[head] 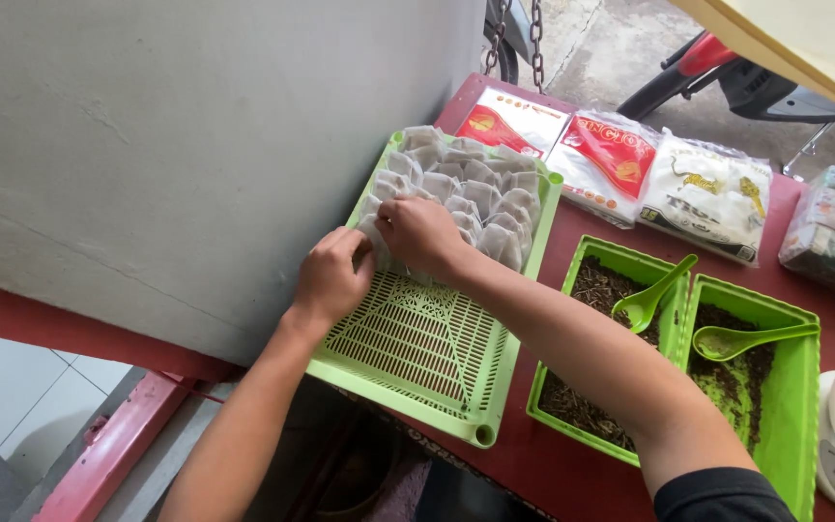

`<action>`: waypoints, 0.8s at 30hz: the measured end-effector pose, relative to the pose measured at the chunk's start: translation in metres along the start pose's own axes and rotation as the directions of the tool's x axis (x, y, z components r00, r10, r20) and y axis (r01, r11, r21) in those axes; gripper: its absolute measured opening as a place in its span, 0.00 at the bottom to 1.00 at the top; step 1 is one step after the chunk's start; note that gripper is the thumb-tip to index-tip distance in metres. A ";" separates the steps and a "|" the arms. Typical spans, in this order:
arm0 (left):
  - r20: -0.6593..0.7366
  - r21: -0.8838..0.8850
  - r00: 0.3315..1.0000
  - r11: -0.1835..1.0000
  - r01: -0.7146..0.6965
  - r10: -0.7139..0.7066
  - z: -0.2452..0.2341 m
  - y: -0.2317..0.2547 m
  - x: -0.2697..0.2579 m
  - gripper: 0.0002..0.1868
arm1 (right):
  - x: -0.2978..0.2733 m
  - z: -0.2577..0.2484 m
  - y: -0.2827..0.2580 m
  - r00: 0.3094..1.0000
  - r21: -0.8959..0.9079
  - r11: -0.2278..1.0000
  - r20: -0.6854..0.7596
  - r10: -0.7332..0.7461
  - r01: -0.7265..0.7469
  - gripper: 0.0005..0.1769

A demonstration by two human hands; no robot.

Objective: Filling a tea bag with tea leaves using a small spoon and closing it

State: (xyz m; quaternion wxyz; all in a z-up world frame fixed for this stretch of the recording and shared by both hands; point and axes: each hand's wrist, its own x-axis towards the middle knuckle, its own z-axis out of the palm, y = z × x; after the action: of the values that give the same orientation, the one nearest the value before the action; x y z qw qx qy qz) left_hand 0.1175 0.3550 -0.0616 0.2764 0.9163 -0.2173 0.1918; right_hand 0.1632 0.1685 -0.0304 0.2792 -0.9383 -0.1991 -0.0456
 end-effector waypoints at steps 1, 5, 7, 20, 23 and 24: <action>0.004 -0.001 1.000 1.000 0.005 -0.005 0.002 -0.002 0.000 0.03 | 0.000 0.003 0.001 1.000 0.003 1.000 0.005 0.002 -0.002 0.13; -0.012 -0.014 1.000 1.000 0.000 0.000 0.009 -0.011 0.012 0.03 | 0.002 0.001 0.003 0.999 -0.015 0.999 0.017 0.031 -0.030 0.13; -0.006 -0.012 0.999 0.999 -0.051 0.051 0.012 -0.015 0.022 0.04 | 0.001 -0.004 0.002 0.999 -0.024 0.999 0.002 0.046 -0.046 0.12; -0.001 0.055 1.000 0.998 0.019 -0.019 0.020 -0.023 0.024 0.22 | -0.008 -0.015 -0.008 0.991 0.062 0.991 0.061 0.117 -0.121 0.12; -0.018 0.094 0.999 0.995 -0.044 0.046 0.027 -0.032 0.020 0.23 | -0.010 -0.017 -0.013 0.992 0.072 0.991 0.068 0.111 -0.115 0.12; -0.035 0.137 0.994 0.986 -0.098 0.103 0.031 -0.036 0.020 0.23 | -0.009 -0.019 -0.015 0.992 0.069 0.992 0.071 0.101 -0.105 0.13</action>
State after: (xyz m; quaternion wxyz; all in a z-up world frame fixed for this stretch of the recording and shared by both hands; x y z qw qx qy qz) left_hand 0.1601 0.3582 -0.0915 0.2081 0.9166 -0.2438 0.2390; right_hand 0.1493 0.1667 -0.0086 0.3080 -0.9376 -0.1612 0.0079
